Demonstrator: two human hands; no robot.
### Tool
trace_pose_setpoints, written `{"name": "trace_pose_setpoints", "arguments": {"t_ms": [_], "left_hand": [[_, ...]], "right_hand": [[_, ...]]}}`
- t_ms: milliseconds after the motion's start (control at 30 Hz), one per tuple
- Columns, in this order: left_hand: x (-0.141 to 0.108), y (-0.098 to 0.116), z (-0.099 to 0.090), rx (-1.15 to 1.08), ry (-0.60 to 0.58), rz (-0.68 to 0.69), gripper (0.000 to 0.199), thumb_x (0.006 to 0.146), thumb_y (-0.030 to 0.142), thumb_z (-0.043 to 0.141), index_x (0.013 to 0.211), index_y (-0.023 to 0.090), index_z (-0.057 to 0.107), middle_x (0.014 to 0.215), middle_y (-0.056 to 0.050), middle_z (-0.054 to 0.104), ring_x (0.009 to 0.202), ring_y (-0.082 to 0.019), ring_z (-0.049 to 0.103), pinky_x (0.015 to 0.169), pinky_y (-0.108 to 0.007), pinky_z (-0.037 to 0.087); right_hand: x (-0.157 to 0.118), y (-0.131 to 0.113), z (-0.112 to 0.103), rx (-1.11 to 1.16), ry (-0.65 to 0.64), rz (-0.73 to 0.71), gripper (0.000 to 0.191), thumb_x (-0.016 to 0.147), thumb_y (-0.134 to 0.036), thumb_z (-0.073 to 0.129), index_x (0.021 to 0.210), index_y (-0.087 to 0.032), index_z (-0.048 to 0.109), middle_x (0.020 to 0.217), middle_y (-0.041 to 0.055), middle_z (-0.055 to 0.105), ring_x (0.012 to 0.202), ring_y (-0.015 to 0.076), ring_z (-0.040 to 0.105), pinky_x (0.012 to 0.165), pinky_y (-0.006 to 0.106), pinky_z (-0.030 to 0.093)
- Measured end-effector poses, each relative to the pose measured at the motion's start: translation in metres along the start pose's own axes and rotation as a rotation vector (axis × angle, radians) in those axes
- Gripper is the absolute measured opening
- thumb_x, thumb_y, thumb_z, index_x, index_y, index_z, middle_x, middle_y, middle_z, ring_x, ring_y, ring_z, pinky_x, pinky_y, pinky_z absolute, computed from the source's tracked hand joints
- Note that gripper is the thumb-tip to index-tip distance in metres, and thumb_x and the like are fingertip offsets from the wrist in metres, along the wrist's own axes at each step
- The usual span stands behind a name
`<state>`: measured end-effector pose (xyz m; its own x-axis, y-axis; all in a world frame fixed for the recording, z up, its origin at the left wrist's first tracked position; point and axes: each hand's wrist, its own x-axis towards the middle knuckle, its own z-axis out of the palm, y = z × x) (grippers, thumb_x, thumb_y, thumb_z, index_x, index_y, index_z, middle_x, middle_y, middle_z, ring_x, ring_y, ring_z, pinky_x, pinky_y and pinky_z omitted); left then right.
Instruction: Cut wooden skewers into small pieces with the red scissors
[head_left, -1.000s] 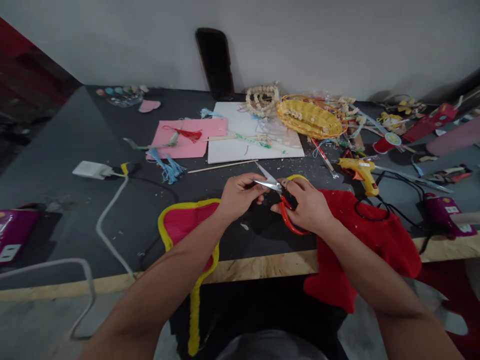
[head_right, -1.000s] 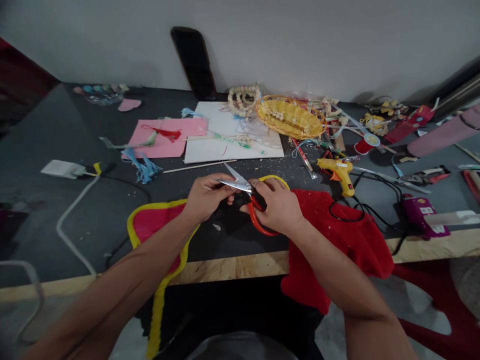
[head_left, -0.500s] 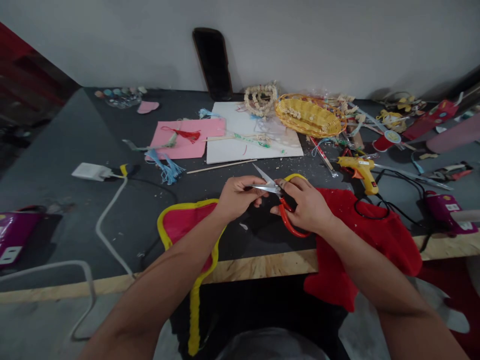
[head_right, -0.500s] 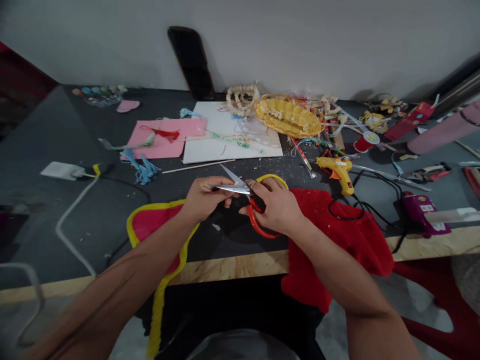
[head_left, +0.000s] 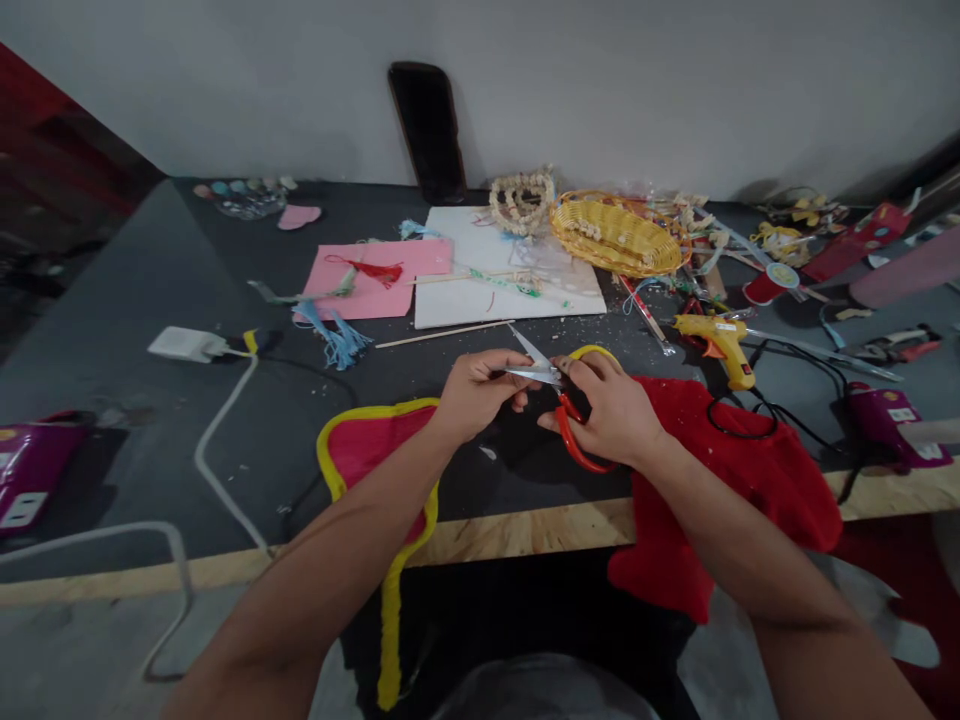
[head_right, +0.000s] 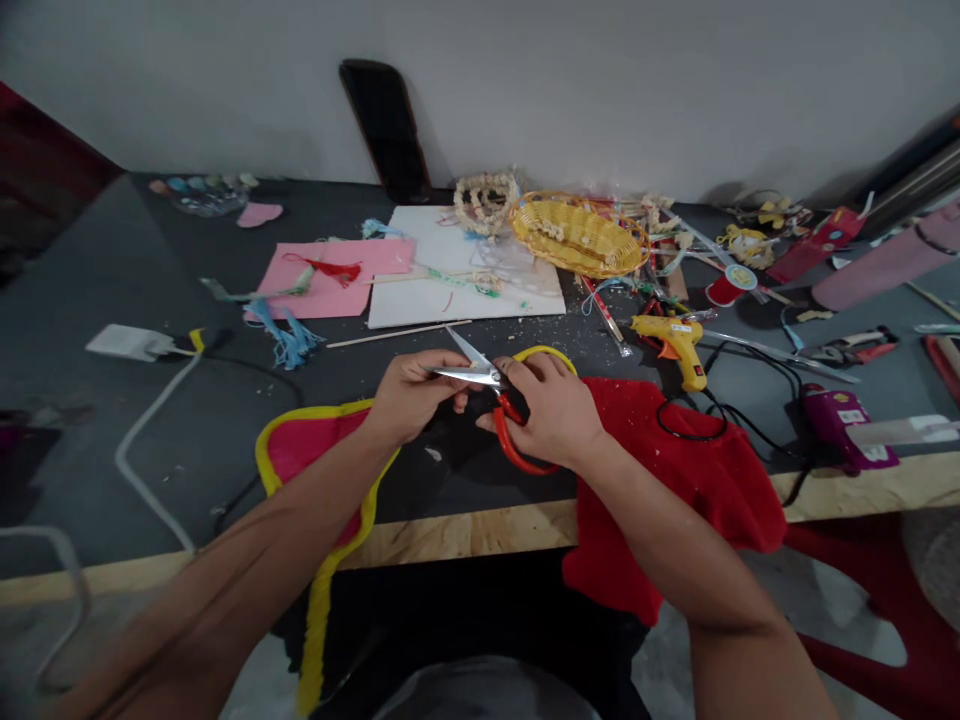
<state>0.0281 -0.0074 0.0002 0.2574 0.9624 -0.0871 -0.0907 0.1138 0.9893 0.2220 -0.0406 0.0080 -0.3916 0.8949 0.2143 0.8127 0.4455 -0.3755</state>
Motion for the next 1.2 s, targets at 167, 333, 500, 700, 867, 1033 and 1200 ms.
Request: {"name": "trace_pose_setpoints", "arguments": {"t_ms": [167,333,500,700,867,1033,1200], "left_hand": [[-0.0004,0.0037,-0.0012,0.048,-0.039,-0.029,0.007,0.067,0.021,0.071,0.067,0.015,0.068,0.06,0.0,0.066,0.041,-0.005,0.051,0.042,-0.018,0.044],[-0.0008,0.0026,-0.0012,0.034,-0.047,-0.032,0.009,0.067,0.021,0.073,0.068,0.014,0.067,0.059,0.0,0.065,0.04,-0.005,0.051,0.042,-0.018,0.043],[-0.0011,0.0005,0.0008,-0.024,-0.07,0.0,0.021,0.068,0.032,0.076,0.071,0.014,0.066,0.062,-0.001,0.066,0.042,-0.006,0.053,0.042,-0.019,0.045],[0.0003,-0.0017,0.0007,-0.037,-0.006,0.021,0.026,0.064,0.034,0.079,0.077,0.014,0.067,0.062,0.0,0.066,0.044,-0.007,0.055,0.044,-0.019,0.047],[-0.0003,0.0006,-0.0003,0.001,-0.008,0.004,0.014,0.066,0.024,0.075,0.072,0.013,0.068,0.06,0.0,0.065,0.043,-0.006,0.053,0.044,-0.018,0.046],[-0.0012,0.0044,-0.0002,0.04,-0.048,-0.008,0.006,0.066,0.018,0.071,0.068,0.014,0.068,0.059,0.001,0.063,0.043,-0.005,0.052,0.044,-0.017,0.045],[-0.0009,0.0035,-0.001,0.06,-0.065,-0.022,0.005,0.065,0.018,0.07,0.068,0.014,0.068,0.06,0.001,0.064,0.042,-0.005,0.051,0.044,-0.017,0.044]], "right_hand": [[0.0006,0.004,0.0013,0.004,-0.007,-0.045,0.063,0.079,-0.059,0.061,0.128,-0.02,0.051,0.111,0.0136,0.058,0.107,0.0315,0.055,0.09,0.049,0.052],[-0.0006,0.0051,0.0021,0.02,-0.01,-0.043,0.061,0.082,-0.058,0.059,0.129,-0.02,0.052,0.111,0.0137,0.059,0.106,0.0305,0.056,0.09,0.046,0.053],[-0.0028,0.0014,-0.0006,0.004,-0.009,-0.015,0.057,0.083,-0.058,0.058,0.126,-0.02,0.055,0.111,0.0135,0.061,0.103,0.0295,0.06,0.087,0.043,0.054],[-0.0027,-0.0012,-0.0001,0.024,-0.009,0.026,0.055,0.084,-0.057,0.057,0.125,-0.02,0.054,0.115,0.0119,0.062,0.106,0.0288,0.059,0.088,0.042,0.054],[0.0005,0.0012,0.0009,-0.002,0.0,-0.018,0.062,0.081,-0.059,0.059,0.128,-0.018,0.052,0.111,0.0135,0.058,0.108,0.0313,0.055,0.091,0.046,0.052],[0.0014,0.0056,0.0006,-0.002,-0.007,-0.074,0.067,0.079,-0.06,0.061,0.129,-0.017,0.051,0.109,0.014,0.057,0.108,0.0314,0.052,0.095,0.048,0.049],[0.0003,0.0077,-0.001,0.026,-0.016,-0.095,0.065,0.081,-0.059,0.06,0.13,-0.017,0.052,0.109,0.0138,0.058,0.104,0.0293,0.055,0.092,0.045,0.051]]}}
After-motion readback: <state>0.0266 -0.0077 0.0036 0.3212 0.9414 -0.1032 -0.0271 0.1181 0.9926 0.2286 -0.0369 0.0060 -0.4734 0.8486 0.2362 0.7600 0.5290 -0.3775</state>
